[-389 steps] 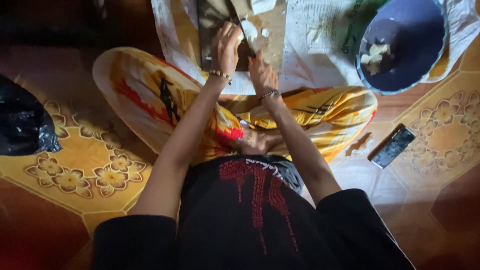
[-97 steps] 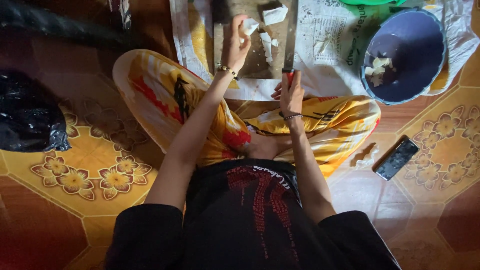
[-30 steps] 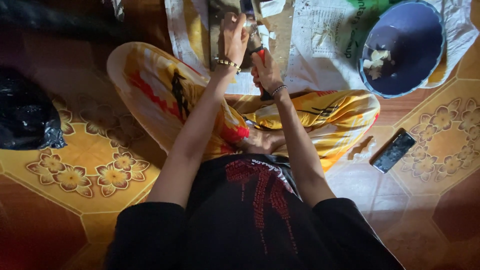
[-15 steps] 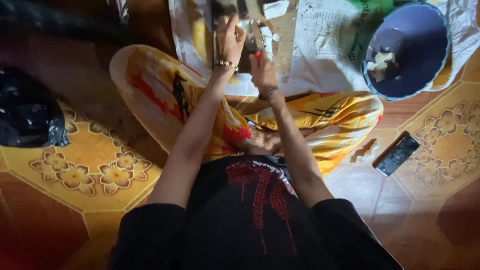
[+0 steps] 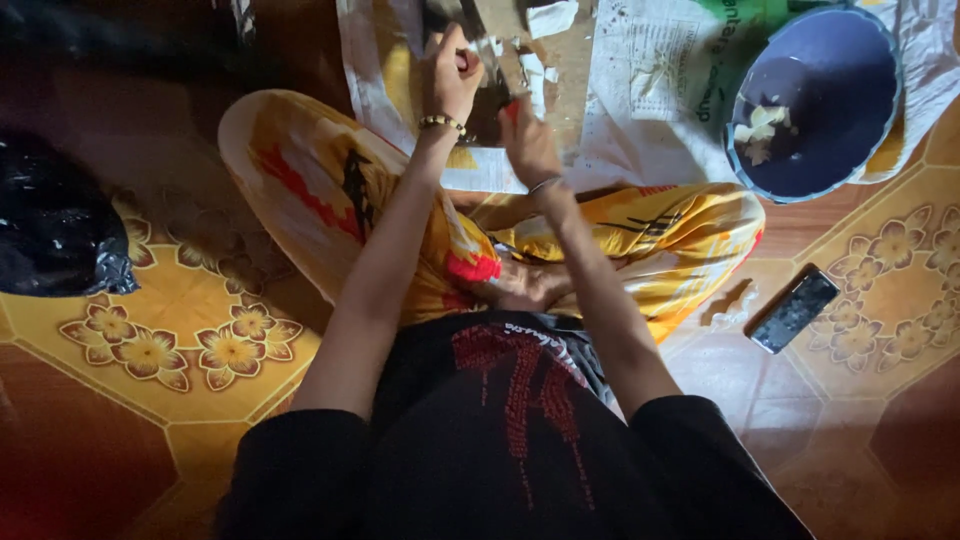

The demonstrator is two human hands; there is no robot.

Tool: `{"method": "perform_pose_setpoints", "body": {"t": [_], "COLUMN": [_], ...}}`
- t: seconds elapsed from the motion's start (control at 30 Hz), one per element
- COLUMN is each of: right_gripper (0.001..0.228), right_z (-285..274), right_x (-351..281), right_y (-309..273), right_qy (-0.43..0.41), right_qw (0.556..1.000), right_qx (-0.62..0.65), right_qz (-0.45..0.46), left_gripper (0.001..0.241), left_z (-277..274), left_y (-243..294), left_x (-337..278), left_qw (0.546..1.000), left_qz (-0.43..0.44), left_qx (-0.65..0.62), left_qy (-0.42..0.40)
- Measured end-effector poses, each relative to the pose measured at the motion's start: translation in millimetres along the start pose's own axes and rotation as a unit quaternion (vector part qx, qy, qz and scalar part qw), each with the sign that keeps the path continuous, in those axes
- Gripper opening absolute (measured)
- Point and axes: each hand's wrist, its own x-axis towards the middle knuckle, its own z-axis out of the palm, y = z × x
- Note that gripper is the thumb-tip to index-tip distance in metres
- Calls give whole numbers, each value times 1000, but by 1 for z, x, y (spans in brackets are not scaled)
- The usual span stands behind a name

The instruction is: A person sitting on the floor is peeling and cutting a white vegetable into small pieces using a knife on a wooden board and placing them into a bowl.

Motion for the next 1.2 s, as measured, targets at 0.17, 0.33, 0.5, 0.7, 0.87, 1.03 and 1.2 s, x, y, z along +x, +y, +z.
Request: {"method": "perform_pose_setpoints", "body": {"t": [0.17,0.33,0.5,0.7,0.87,1.03,1.2], "right_gripper": [52,51,52,32,20,29,26], "right_z": [-19,-58,-61,-27,-79,-64,-75], "right_x": [1,56,81,30,62,45,55], "right_y": [-47,5,34,2,16,36,39], "right_qy": [-259,-363,-458,-287,-340,-327,-229], "right_qw": [928,738,488,810,702,604,563], "right_qx": [157,456,607,404,488,571,633], "right_qz": [216,340,428,315,391,449,480], "left_gripper": [36,29,22,15,26,31,38], "left_z": [-9,-3,-4,-10,-4,-7,-4], "left_y": [24,-2,-23,-9,-20,-2,9], "left_x": [3,3,11,-3,-9,-7,-12], "left_qw": [985,994,998,994,991,995,996], "left_qz": [65,5,42,27,72,78,66], "left_qx": [153,104,-45,68,68,45,53], "left_qy": [45,17,20,85,85,31,-3]}}
